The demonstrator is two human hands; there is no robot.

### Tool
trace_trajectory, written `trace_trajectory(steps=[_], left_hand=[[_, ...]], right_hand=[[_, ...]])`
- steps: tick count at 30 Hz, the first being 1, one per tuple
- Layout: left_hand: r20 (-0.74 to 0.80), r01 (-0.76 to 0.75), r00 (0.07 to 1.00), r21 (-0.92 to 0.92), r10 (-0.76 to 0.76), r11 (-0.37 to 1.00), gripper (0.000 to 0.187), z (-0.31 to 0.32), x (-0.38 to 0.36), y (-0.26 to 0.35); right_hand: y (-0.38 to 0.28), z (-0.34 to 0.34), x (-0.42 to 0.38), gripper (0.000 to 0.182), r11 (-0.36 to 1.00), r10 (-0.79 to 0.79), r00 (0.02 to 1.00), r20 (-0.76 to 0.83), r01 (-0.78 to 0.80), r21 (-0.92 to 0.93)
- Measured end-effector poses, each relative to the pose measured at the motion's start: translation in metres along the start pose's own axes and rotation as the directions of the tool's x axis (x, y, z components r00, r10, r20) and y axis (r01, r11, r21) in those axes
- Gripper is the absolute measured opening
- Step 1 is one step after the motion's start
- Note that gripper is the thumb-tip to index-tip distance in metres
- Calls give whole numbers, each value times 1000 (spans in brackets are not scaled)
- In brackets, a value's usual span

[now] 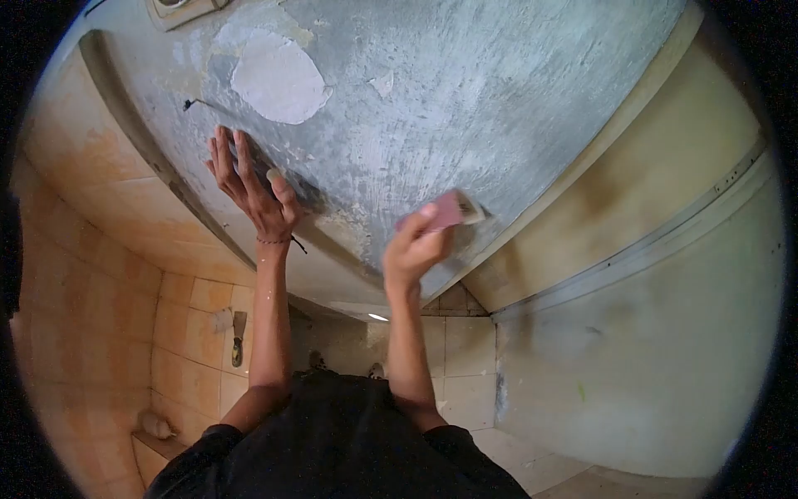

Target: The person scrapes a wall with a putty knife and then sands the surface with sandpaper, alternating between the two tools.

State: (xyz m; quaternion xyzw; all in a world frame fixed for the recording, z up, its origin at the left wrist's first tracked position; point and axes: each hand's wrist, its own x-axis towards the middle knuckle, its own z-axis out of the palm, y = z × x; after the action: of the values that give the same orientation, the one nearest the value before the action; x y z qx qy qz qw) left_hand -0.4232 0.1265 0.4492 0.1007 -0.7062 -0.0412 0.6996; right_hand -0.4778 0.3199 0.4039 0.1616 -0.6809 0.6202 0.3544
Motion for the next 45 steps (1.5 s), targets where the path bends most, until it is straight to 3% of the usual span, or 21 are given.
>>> trace_trajectory(steps=[1, 2, 3, 5, 8, 11, 12, 13, 15, 16, 18, 22, 24, 28, 30, 33, 35, 38, 42, 44, 45], left_hand=[[-5, -6, 1000, 7, 6, 1000, 65, 0, 1, 1], [-4, -12, 1000, 12, 12, 1000, 65, 0, 0, 1], [0, -12, 1000, 18, 12, 1000, 65, 0, 0, 1], [-6, 5, 1000, 34, -4, 999, 66, 1, 0, 2], [-16, -12, 1000, 2, 12, 1000, 66, -1, 2, 3], [-26, -12, 1000, 13, 12, 1000, 66, 1, 1, 3], [-28, -15, 999, 12, 15, 1000, 66, 1, 1, 2], [-28, -14, 1000, 26, 15, 1000, 66, 1, 1, 1], [-10, -16, 1000, 29, 17, 999, 66, 1, 0, 0], [-8, -16, 1000, 24, 16, 1000, 66, 0, 1, 0], [4, -21, 1000, 4, 21, 1000, 66, -1, 0, -1], [39, -24, 999, -43, 25, 999, 65, -8, -2, -10], [45, -21, 999, -96, 26, 995, 64, -10, -1, -14], [81, -45, 995, -105, 54, 993, 61, -12, -3, -18], [84, -37, 995, -112, 47, 993, 61, -11, -4, -17], [56, -58, 996, -127, 66, 990, 64, -10, -3, -18], [42, -51, 997, -160, 59, 986, 64, -12, -1, -17], [20, -80, 996, -186, 85, 979, 63, -13, 3, -15], [-1, -104, 994, -217, 106, 971, 62, -10, 8, -7], [10, -104, 994, -215, 109, 971, 62, -7, 7, -5], [16, -108, 993, -208, 113, 972, 62, -6, 7, -4]], right_hand=[[-1, 12, 0, 19, 1000, -1, 1000, 13, 1, 5], [-2, 31, 2, 22, 924, -368, 925, -96, 353, -145], [-1, 41, 3, 26, 711, -691, 708, -146, 626, -321], [4, 28, 5, 32, 749, -655, 744, -135, 614, -249], [16, -18, 13, 32, 979, -181, 982, -59, 174, -109], [26, -19, 18, 35, 989, -127, 964, -233, 105, -103], [22, -8, 4, 30, 999, 34, 970, -243, -35, 1], [19, 5, -8, 30, 999, 36, 968, -247, -37, -1], [20, 26, -31, 26, 960, -278, 960, 12, 278, -10], [17, 32, -30, 26, 963, -268, 963, 7, 268, -20], [6, 46, -24, 26, 792, -603, 792, -93, 582, -183], [9, 27, -25, 26, 921, -363, 931, -35, 352, -167], [10, 33, -25, 26, 991, -123, 967, -221, 110, -70], [-17, 64, -48, 27, 982, -188, 970, -151, 189, -5], [-1, 70, -51, 30, 816, -549, 836, -19, 530, -229], [7, 49, -30, 31, 845, -498, 851, -164, 434, -312], [31, 27, -27, 30, 992, -62, 949, -310, 24, -127], [31, 14, -13, 36, 989, 148, 880, -452, -122, 86], [2, 40, -27, 32, 999, 46, 930, -363, -38, 28], [2, 43, -26, 32, 855, -471, 871, -138, 412, -316], [8, 38, -24, 32, 854, -469, 873, -138, 407, -324]])
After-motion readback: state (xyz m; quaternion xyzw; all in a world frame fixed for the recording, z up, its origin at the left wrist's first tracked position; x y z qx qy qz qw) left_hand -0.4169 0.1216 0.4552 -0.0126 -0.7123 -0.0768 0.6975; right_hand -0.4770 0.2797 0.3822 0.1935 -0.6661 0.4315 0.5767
